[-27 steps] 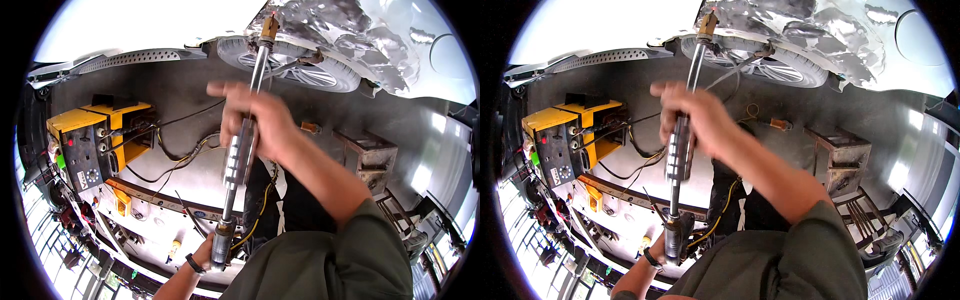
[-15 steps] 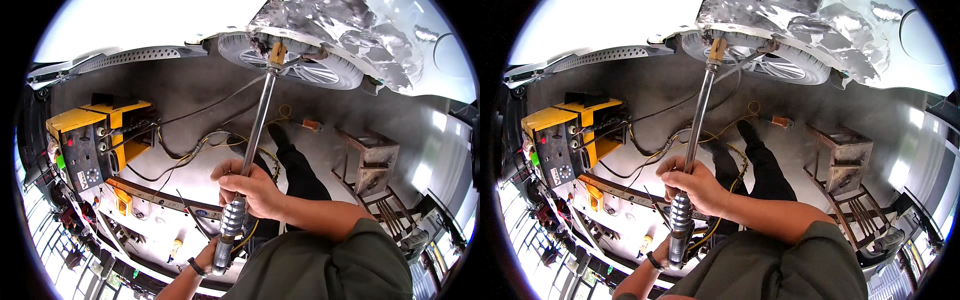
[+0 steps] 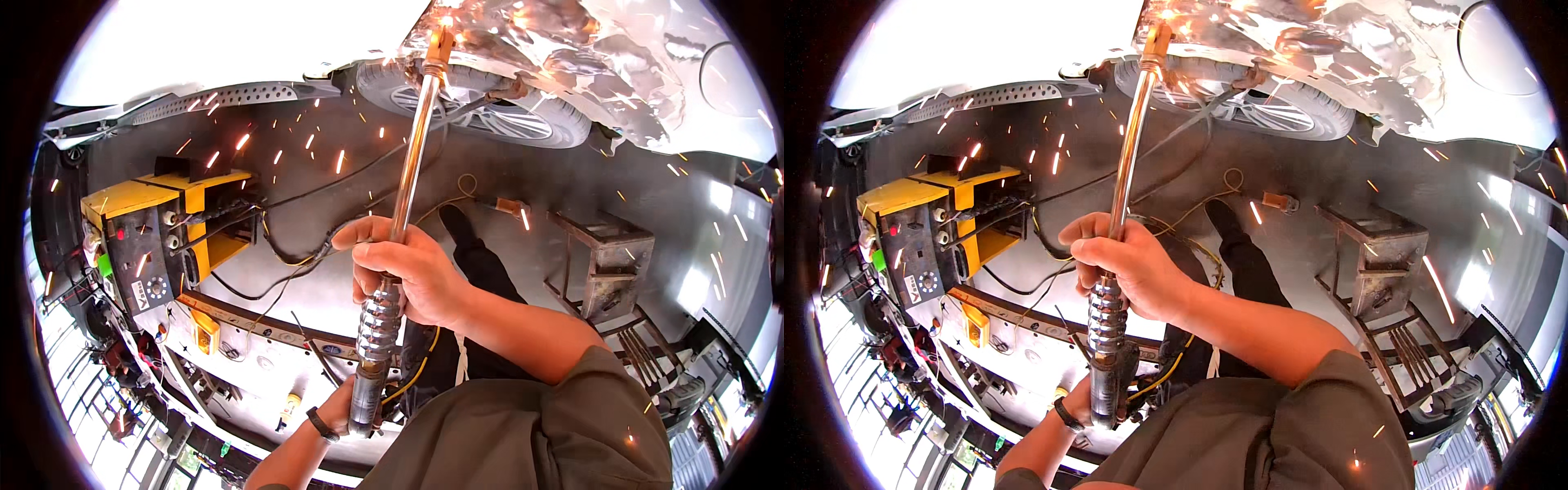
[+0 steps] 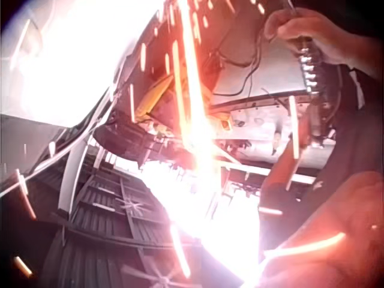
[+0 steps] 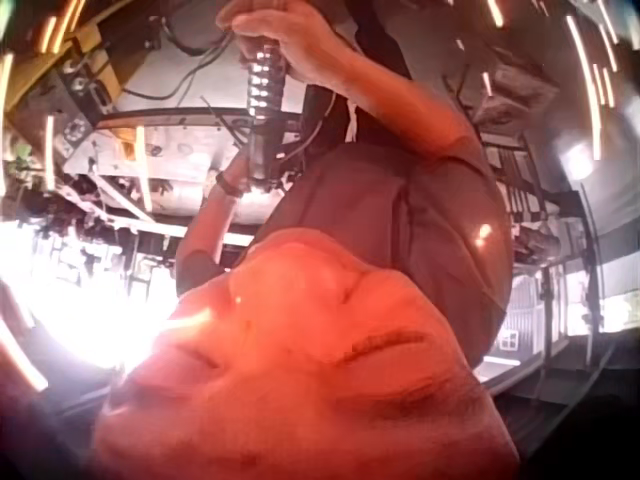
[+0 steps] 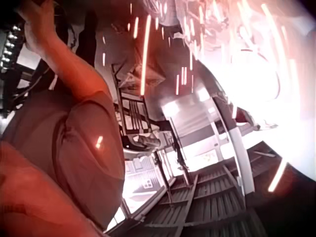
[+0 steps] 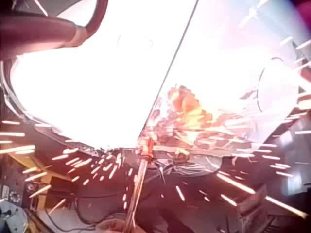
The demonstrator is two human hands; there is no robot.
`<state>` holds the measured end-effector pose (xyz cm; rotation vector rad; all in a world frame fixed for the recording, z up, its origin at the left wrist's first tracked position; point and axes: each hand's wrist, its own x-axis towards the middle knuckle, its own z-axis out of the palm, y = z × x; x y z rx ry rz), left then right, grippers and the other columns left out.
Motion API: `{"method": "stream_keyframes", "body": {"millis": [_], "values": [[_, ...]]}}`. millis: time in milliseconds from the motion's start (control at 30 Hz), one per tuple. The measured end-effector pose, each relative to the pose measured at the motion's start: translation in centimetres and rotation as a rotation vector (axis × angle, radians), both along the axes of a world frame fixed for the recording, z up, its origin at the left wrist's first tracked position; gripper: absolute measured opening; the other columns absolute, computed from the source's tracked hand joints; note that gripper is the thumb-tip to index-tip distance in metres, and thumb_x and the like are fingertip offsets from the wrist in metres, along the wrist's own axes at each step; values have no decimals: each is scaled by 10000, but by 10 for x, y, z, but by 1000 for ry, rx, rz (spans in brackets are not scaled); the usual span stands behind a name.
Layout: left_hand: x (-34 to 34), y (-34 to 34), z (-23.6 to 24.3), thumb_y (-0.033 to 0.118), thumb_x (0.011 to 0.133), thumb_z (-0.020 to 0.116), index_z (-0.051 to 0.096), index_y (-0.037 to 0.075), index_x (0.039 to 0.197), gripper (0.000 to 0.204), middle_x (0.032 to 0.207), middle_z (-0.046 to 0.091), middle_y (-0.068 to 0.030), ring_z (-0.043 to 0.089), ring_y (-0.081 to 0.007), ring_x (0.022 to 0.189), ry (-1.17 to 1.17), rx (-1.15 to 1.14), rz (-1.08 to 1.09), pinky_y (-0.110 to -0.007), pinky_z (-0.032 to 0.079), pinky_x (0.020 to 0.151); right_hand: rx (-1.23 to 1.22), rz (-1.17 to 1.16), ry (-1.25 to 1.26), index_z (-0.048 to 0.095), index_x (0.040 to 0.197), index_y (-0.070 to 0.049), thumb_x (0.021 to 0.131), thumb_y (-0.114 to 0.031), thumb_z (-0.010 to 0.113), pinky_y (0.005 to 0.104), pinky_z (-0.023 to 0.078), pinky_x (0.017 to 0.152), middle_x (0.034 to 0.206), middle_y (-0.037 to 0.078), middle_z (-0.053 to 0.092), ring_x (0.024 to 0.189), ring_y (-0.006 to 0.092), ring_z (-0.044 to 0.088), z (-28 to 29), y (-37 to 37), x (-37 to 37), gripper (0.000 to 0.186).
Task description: The person uses a dent puller on a white car by welding the tool to the metal and sliding a weight along the shaft to pull the dented surface. They repeat this action across an area of the car's body panel where the paint has been removed.
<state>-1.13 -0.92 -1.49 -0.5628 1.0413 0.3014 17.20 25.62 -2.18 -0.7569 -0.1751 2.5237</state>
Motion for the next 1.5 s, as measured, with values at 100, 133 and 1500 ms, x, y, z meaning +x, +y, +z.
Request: {"method": "stream_keyframes", "body": {"millis": [100, 133, 1500], "values": [[-5, -8, 2, 531, 1040, 386, 584, 60, 1170, 527, 783, 699, -136, 713, -260, 614, 63, -43, 55, -378, 610, 560, 72, -30, -5, 549, 1282, 16, 935, -185, 602, 373, 550, 680, 694, 46, 569, 642, 176, 609, -1, 23, 0, 404], [-7, -10, 5, 508, 1040, 407, 579, 63, 1168, 494, 782, 697, -140, 712, -263, 609, 82, -24, 70, -380, 610, 554, 77, -60, -20, 517, 1339, 37, 959, -179, 576, 386, 566, 648, 687, 59, 577, 630, 209, 638, -7, 38, -1, 440], [3, 30, -30, 370, 1013, 524, 587, 61, 1047, 317, 949, 618, -50, 615, -170, 861, 1297, 336, 257, -324, 509, 792, 162, -39, -169, 387, 1287, 19, 909, -179, 680, 368, 502, 912, 1042, 134, 611, 988, 227, 639, -11, 43, -4, 518]]}}
